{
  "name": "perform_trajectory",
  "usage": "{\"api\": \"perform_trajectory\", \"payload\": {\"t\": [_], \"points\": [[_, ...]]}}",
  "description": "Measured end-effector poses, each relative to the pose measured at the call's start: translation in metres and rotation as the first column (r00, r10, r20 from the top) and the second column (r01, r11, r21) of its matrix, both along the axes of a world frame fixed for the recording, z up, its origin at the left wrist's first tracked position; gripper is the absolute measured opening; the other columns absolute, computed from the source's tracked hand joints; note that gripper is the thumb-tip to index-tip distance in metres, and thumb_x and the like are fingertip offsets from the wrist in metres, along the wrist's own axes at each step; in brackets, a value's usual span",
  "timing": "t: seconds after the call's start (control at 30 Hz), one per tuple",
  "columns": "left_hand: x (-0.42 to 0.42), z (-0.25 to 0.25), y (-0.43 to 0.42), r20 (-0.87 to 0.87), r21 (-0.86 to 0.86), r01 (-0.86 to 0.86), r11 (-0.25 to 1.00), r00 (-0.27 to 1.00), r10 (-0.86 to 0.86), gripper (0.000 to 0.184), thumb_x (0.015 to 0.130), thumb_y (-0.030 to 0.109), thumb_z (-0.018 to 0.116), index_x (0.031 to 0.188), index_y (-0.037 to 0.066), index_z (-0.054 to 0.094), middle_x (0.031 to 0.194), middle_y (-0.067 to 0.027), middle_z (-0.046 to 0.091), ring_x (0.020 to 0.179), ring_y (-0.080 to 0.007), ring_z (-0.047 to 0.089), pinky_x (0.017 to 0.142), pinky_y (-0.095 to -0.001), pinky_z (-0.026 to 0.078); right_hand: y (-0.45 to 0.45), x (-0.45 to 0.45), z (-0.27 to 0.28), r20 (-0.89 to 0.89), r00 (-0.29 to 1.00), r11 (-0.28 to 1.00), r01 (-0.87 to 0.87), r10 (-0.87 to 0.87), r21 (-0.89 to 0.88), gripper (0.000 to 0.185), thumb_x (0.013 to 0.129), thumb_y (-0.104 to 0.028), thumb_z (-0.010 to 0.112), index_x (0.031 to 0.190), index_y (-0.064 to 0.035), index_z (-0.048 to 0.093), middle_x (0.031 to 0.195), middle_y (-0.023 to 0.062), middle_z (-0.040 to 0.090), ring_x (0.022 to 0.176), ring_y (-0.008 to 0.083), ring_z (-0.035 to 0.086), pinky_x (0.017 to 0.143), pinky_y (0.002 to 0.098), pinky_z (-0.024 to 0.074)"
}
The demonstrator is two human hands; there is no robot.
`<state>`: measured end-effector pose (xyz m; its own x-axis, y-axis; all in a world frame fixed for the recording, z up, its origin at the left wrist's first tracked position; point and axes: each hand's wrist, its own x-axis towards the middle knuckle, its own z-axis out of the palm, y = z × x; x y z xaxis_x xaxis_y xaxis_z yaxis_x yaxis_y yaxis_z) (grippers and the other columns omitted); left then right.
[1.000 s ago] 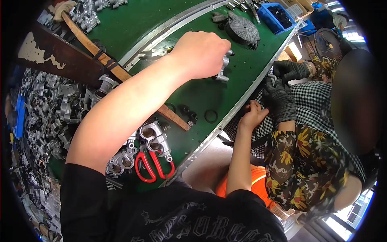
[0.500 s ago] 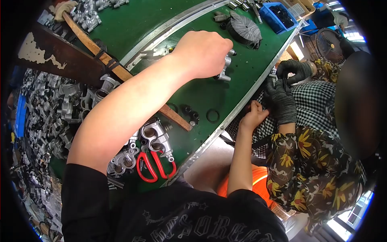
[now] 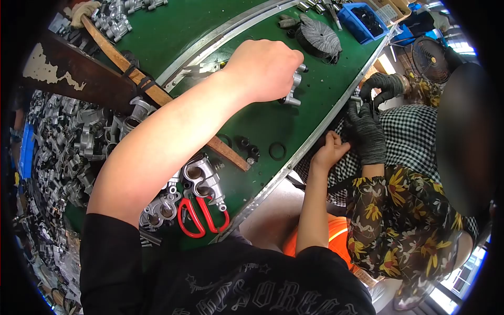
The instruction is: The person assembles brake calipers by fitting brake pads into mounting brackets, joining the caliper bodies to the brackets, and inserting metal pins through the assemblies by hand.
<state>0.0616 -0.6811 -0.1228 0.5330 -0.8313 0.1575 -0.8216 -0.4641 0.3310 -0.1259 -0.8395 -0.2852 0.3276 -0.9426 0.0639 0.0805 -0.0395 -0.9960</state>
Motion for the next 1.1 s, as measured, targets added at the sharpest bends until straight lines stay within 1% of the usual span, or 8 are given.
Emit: {"api": "perform_trajectory", "payload": {"t": [0.1, 0.2, 0.43, 0.53, 0.9, 1.1], "points": [[0.001, -0.002, -0.001, 0.01, -0.013, 0.001, 1.0, 1.0, -0.001, 0.014, 0.069, 0.009, 0.051, 0.08, 0.006, 0.06, 0.076, -0.0109, 0.062, 0.075, -0.0284, 0.061, 0.062, -0.0391, 0.049, -0.002, -0.002, -0.002, -0.017, 1.0, 1.0, -0.013, 0.013, -0.01, 0.028, 0.077, 0.006, 0.049, 0.091, -0.001, 0.025, 0.087, 0.0155, 0.053, 0.079, 0.0166, 0.052, 0.075, 0.0252, 0.041], [0.0, -0.002, 0.0, 0.015, -0.024, 0.004, 1.0, 1.0, -0.004, 0.015, 0.068, 0.008, 0.051, 0.08, 0.006, 0.06, 0.076, -0.0111, 0.062, 0.075, -0.0286, 0.061, 0.062, -0.0392, 0.049, 0.0, 0.0, 0.003, -0.011, 1.0, 1.0, -0.008, 0.008, -0.003, 0.028, 0.077, 0.005, 0.05, 0.091, -0.0005, 0.025, 0.087, 0.0156, 0.053, 0.08, 0.0167, 0.052, 0.075, 0.0253, 0.0408], [0.001, 0.0, 0.0, -0.001, -0.004, 0.01, 1.0, 1.0, -0.01, 0.015, 0.069, 0.008, 0.051, 0.08, 0.005, 0.06, 0.076, -0.0117, 0.062, 0.074, -0.0289, 0.061, 0.062, -0.0388, 0.049, -0.003, -0.001, -0.001, -0.021, 1.0, 1.0, -0.019, 0.019, -0.004, 0.027, 0.078, 0.003, 0.048, 0.092, 0.0008, 0.026, 0.087, 0.0144, 0.052, 0.079, 0.0144, 0.048, 0.073, 0.0239, 0.0396], [0.002, -0.006, 0.0, 0.034, -0.064, 0.012, 0.998, 0.999, -0.01, 0.009, 0.069, 0.009, 0.05, 0.075, 0.005, 0.056, 0.069, -0.0111, 0.06, 0.068, -0.0289, 0.059, 0.059, -0.0396, 0.048, -0.004, -0.001, -0.002, -0.029, 0.999, 1.0, -0.019, 0.019, -0.011, 0.027, 0.078, 0.003, 0.049, 0.092, 0.0011, 0.026, 0.088, 0.0148, 0.052, 0.08, 0.0148, 0.049, 0.074, 0.0242, 0.0395], [0.005, -0.009, -0.001, 0.04, -0.068, 0.003, 0.998, 0.999, 0.0, 0.008, 0.069, 0.009, 0.05, 0.075, 0.006, 0.055, 0.068, -0.0108, 0.059, 0.067, -0.0288, 0.059, 0.057, -0.0398, 0.047, -0.006, 0.0, -0.007, -0.034, 0.999, 1.0, -0.009, 0.009, -0.008, 0.028, 0.078, 0.003, 0.05, 0.092, 0.0012, 0.026, 0.088, 0.0148, 0.053, 0.078, 0.0144, 0.049, 0.071, 0.0239, 0.0404], [0.007, -0.011, -0.002, 0.049, -0.063, -0.005, 0.998, 0.999, 0.008, 0.007, 0.068, 0.009, 0.05, 0.072, 0.006, 0.054, 0.067, -0.0106, 0.058, 0.066, -0.0289, 0.059, 0.056, -0.0401, 0.047, -0.011, -0.003, -0.013, -0.012, 0.999, 0.999, -0.035, 0.035, 0.034, 0.032, 0.078, 0.002, 0.05, 0.099, 0.0015, 0.027, 0.088, 0.0128, 0.053, 0.075, 0.0124, 0.05, 0.065, 0.0209, 0.0408]]}}
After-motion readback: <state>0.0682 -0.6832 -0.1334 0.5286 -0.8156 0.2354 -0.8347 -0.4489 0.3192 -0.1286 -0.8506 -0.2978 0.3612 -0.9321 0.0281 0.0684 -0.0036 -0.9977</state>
